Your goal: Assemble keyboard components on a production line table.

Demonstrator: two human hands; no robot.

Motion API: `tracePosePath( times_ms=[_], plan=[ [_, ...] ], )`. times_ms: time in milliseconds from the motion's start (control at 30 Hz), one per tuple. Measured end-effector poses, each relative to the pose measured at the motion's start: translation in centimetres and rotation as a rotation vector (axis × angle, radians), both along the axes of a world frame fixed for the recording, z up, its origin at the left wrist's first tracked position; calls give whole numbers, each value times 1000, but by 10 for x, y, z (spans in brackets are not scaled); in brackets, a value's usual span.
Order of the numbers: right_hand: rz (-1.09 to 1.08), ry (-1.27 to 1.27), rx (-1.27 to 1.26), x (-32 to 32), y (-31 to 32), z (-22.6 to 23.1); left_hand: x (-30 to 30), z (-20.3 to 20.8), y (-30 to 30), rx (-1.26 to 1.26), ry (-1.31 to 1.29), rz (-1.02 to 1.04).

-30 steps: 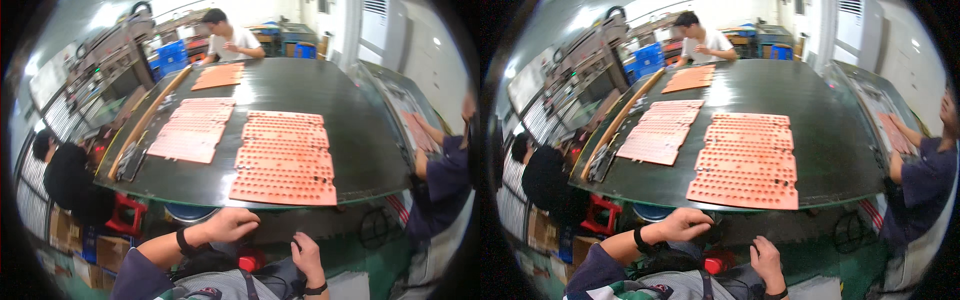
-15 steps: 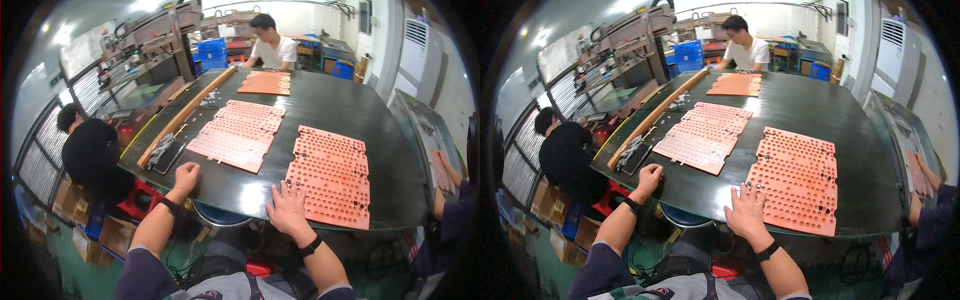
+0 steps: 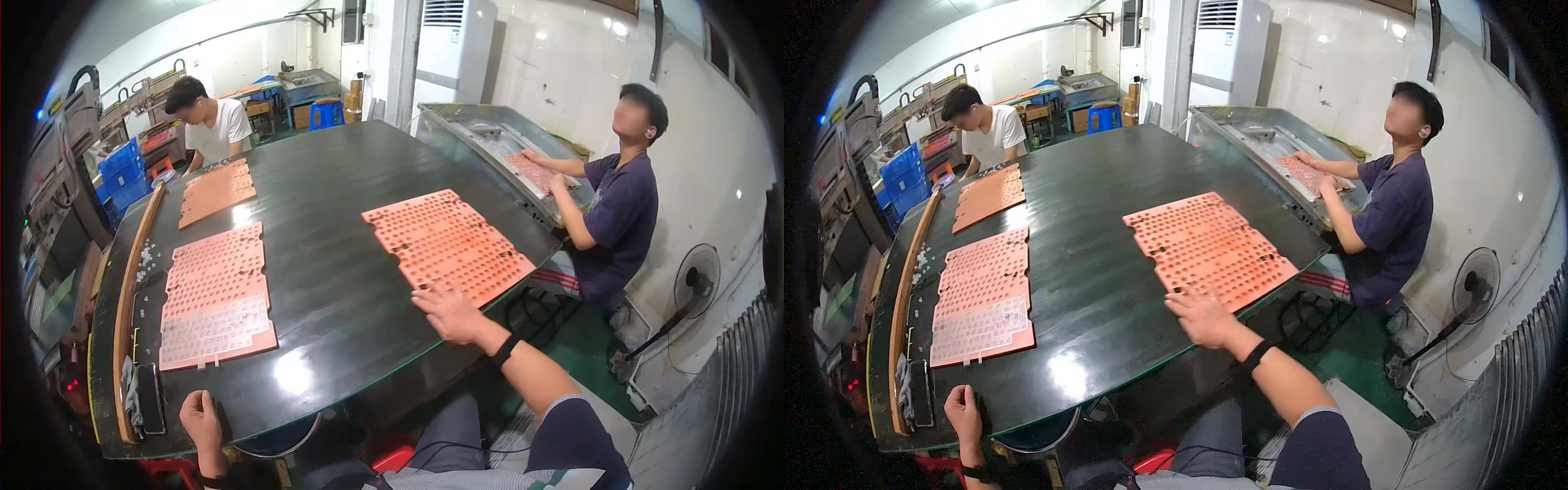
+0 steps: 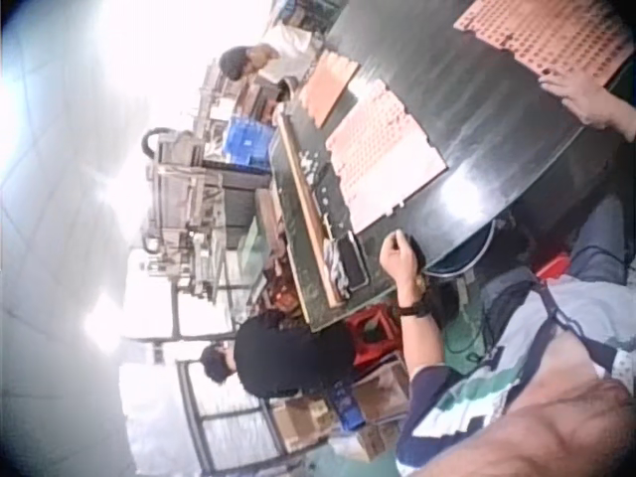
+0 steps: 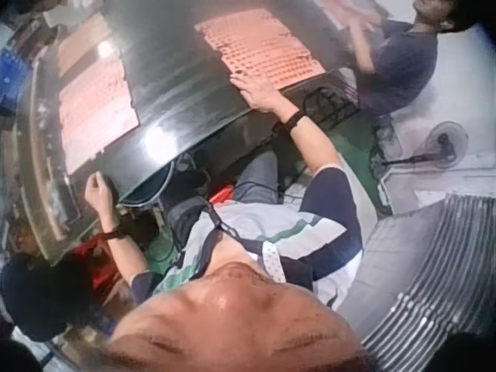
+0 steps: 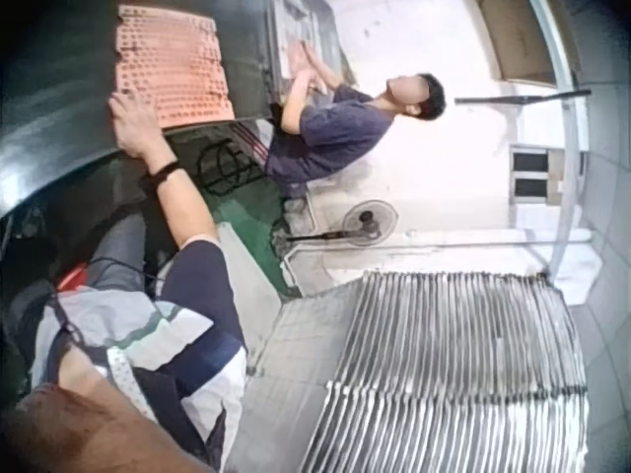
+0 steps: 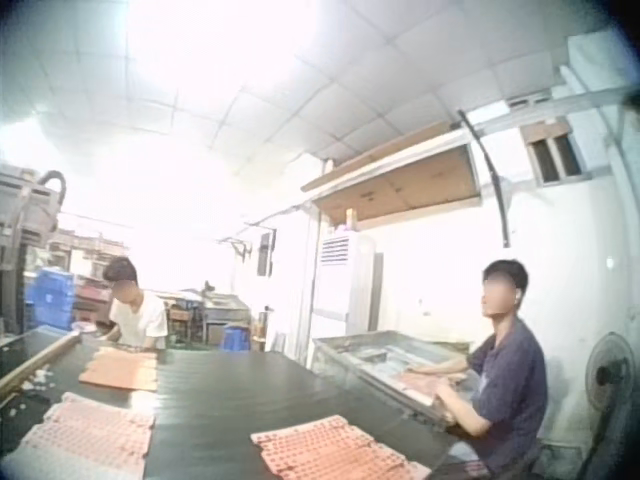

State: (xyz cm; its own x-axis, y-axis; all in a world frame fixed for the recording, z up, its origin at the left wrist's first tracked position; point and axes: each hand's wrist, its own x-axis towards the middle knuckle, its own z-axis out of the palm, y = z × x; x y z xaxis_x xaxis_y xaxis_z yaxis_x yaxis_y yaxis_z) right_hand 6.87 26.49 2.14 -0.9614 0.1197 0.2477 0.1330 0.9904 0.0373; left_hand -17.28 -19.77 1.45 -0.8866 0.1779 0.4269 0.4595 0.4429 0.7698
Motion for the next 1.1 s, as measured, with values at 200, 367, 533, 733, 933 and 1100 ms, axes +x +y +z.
tracePosePath(
  times_ms=[200, 367, 533, 733, 933, 1100],
  plan=[
    [-242, 21, 129, 5, 5, 18, 1, 6, 8, -175, 160, 24],
    [75, -38, -200, -91, -89, 40, 8, 12, 21, -225, 269, -56],
    [274, -40, -279, -211, -197, 48, 11, 14, 20, -216, 212, -51],
    [208, -225, -232, -242, -218, 20, 11, 8, 22, -296, 291, -28],
    [316, -288, -219, -179, -161, 33, 20, 18, 30, -559, 430, -45],
    [359, -270, -177, -96, -121, 33, 62, 18, 82, -837, 173, -307]
  ],
)
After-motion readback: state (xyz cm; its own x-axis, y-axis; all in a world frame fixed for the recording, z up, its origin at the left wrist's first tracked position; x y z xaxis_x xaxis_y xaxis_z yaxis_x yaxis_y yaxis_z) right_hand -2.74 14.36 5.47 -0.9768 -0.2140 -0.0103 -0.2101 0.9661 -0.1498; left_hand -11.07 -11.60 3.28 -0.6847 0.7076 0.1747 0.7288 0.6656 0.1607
